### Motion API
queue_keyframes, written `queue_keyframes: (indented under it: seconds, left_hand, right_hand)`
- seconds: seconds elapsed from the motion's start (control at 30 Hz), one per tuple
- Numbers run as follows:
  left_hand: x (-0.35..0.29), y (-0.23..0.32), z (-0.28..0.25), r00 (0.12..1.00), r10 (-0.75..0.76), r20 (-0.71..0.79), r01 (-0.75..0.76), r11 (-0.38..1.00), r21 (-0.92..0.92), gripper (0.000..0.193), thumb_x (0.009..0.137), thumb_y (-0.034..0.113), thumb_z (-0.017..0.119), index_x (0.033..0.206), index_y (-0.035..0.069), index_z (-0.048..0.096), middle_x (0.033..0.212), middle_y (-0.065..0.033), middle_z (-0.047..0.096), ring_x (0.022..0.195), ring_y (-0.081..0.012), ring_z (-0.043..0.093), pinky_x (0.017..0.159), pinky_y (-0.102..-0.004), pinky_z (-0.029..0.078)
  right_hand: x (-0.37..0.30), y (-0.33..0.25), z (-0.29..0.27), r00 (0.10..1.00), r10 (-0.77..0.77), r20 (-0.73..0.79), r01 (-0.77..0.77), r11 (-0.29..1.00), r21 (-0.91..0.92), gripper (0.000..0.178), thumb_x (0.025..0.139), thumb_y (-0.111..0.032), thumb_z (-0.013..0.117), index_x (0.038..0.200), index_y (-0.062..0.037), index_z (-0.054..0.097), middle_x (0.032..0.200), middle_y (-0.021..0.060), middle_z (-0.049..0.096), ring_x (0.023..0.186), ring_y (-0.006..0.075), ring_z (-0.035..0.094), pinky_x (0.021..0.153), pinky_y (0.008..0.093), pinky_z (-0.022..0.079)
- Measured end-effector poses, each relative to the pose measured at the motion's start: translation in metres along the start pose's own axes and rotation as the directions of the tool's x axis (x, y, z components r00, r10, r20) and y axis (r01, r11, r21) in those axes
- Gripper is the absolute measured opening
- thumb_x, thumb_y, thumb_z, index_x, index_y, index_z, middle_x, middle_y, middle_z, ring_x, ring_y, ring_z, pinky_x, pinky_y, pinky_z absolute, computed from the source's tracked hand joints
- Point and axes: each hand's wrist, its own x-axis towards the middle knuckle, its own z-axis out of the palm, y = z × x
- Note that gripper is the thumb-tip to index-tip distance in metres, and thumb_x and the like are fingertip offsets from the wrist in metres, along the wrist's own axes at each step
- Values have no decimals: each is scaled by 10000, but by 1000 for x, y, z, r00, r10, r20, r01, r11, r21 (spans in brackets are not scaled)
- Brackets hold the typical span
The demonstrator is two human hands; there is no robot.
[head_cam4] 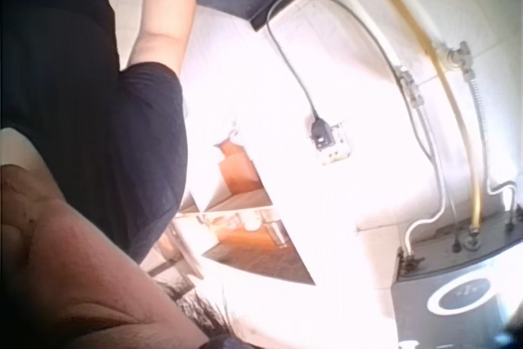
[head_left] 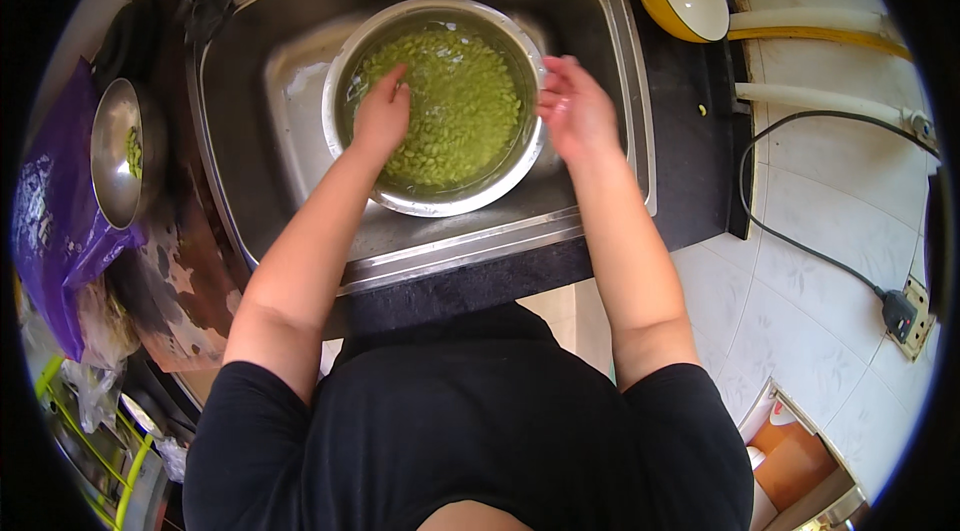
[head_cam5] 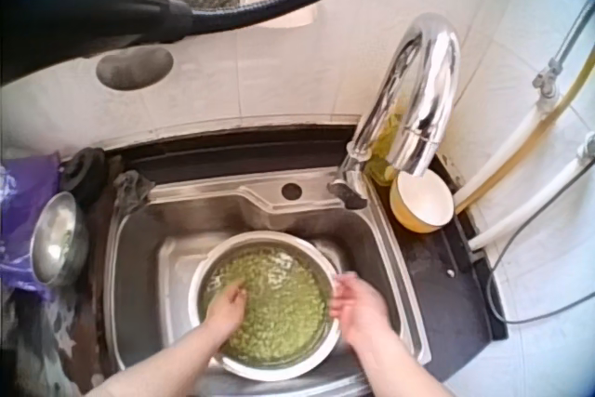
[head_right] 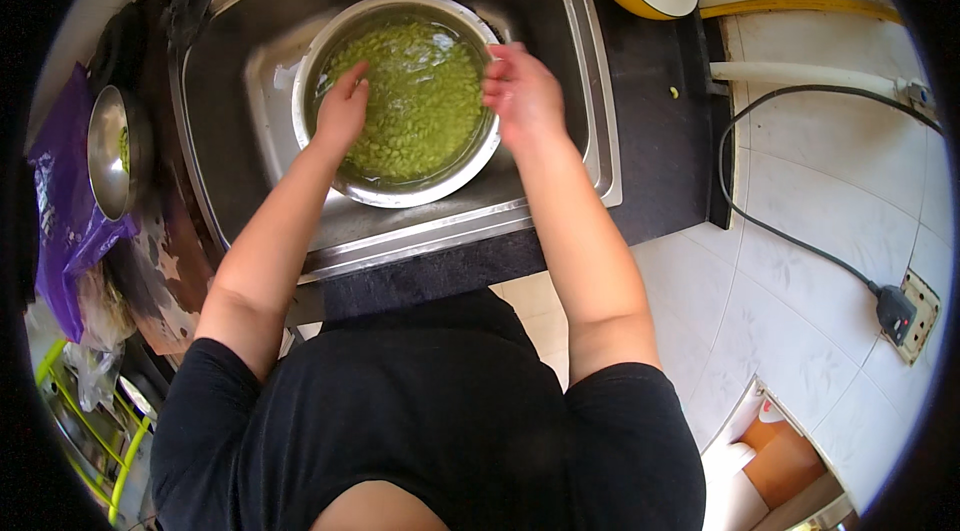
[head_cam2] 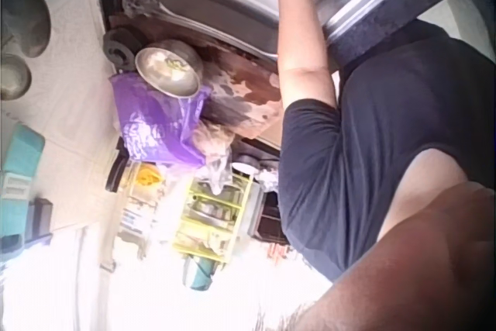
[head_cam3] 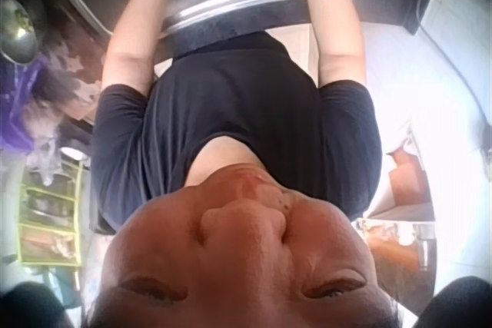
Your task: The person washes green soybeans in a metal bowl filled with water in a kitchen sink. They repeatedly scoop the beans, rinse them under running water, and transfer them to a separate metal bowl on the counter.
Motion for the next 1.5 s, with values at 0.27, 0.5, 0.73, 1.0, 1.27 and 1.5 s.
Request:
queue_keyframes:
  seconds: [0.27, 0.5, 0.73, 1.0, 1.27, 1.5]
  left_hand:
    - [20, -40, 17, 963, -263, 53, 268, 956, -116, 514, 832, 293, 492, 1288, 101, 355, 1325, -158, 342, 1193, -302, 355, 970, -351, 293]
    - [1, 2, 24, 700, -545, 461, 584, 66, -809, 569, 843, 414, 482, 1294, 105, 328, 1313, -84, 359, 1155, -269, 385, 909, -428, 362]
    - [1, 11, 30, 598, -709, 374, 509, -26, -861, 315, 865, 319, 464, 1088, 100, 508, 997, -81, 560, 948, -192, 505, 809, -321, 409]
    - [-16, 19, 27, 780, -607, 149, 354, 232, -906, 265, 865, 277, 489, 833, 19, 536, 784, -72, 559, 686, -160, 521, 601, -296, 421]
    - [-1, 25, 1, 964, -173, -200, 156, 983, -99, 214, 823, 139, 468, 978, 26, 563, 947, -211, 573, 881, -369, 543, 750, -396, 433]
    - [50, 22, -21, 976, 111, 186, -155, 957, 246, 294, 799, 187, 522, 1081, 110, 555, 1049, -140, 566, 964, -301, 536, 822, -366, 422]
  right_hand:
    - [124, 117, -14, 985, -172, 30, 140, 676, -724, 501, 798, -326, 554, 1179, -10, 474, 1147, 155, 506, 1027, 258, 494, 865, 325, 381]
    - [89, 137, 28, 983, 181, 26, -154, 899, -409, 647, 736, -363, 649, 1230, -11, 425, 1186, 171, 484, 1062, 260, 480, 869, 308, 382]
    - [49, 157, 67, 986, -165, -38, 131, 887, -442, 303, 749, -262, 619, 969, -55, 596, 1124, 149, 481, 1060, 255, 449, 874, 337, 366]
    - [25, 140, 80, 924, -381, 21, 230, 512, -828, 310, 787, -356, 553, 909, -77, 610, 1033, 158, 511, 944, 312, 510, 807, 357, 406]
    - [55, 111, 61, 840, -433, 328, 436, 179, -882, 261, 847, -276, 462, 1037, -129, 564, 877, 166, 602, 806, 343, 572, 678, 394, 457]
    - [94, 69, 61, 811, -159, 562, 536, -178, -825, 317, 810, -291, 504, 1083, -138, 553, 970, 118, 598, 930, 315, 540, 772, 392, 444]
